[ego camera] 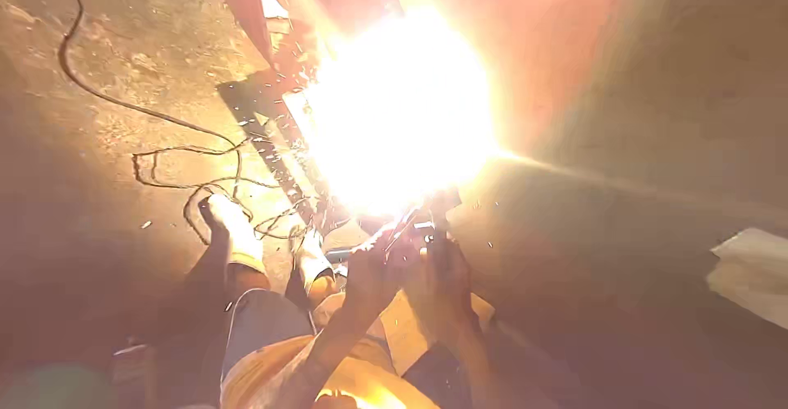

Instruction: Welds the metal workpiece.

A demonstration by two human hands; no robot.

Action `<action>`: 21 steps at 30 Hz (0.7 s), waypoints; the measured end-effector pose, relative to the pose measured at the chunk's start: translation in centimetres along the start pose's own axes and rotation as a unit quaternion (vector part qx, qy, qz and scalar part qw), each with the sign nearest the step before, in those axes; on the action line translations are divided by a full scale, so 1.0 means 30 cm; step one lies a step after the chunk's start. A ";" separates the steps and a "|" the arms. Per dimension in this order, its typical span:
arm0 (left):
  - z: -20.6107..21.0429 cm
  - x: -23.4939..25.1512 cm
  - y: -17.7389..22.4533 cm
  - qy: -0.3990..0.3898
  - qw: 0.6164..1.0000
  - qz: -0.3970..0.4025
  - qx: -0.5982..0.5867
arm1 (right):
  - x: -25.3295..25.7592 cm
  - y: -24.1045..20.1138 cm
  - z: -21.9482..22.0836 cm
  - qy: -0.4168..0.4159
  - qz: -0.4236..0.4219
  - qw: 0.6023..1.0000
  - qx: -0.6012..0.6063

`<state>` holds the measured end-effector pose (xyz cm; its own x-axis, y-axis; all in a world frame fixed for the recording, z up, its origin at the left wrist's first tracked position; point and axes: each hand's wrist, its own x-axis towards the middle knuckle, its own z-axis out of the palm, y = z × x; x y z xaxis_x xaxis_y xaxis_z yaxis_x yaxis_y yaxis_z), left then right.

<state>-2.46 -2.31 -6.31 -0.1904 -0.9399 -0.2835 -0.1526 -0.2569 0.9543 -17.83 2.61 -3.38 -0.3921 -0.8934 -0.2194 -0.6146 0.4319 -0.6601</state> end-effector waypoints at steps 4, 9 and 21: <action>0.008 0.031 -0.014 -0.015 1.000 -0.013 -0.016 | 0.016 0.016 0.017 0.007 -0.019 1.000 0.000; 0.016 0.045 -0.051 -0.013 0.999 0.002 -0.048 | 0.036 0.030 0.033 0.000 -0.029 0.999 -0.023; -0.020 0.037 -0.028 -0.012 0.998 -0.056 -0.035 | 0.027 0.001 0.047 0.005 -0.022 1.000 0.002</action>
<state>-1.98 -3.28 -7.37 -0.1998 -0.8989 -0.3899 -0.1064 -0.3757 0.9206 -17.19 1.73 -4.57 -0.3711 -0.9105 -0.1826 -0.6295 0.3912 -0.6713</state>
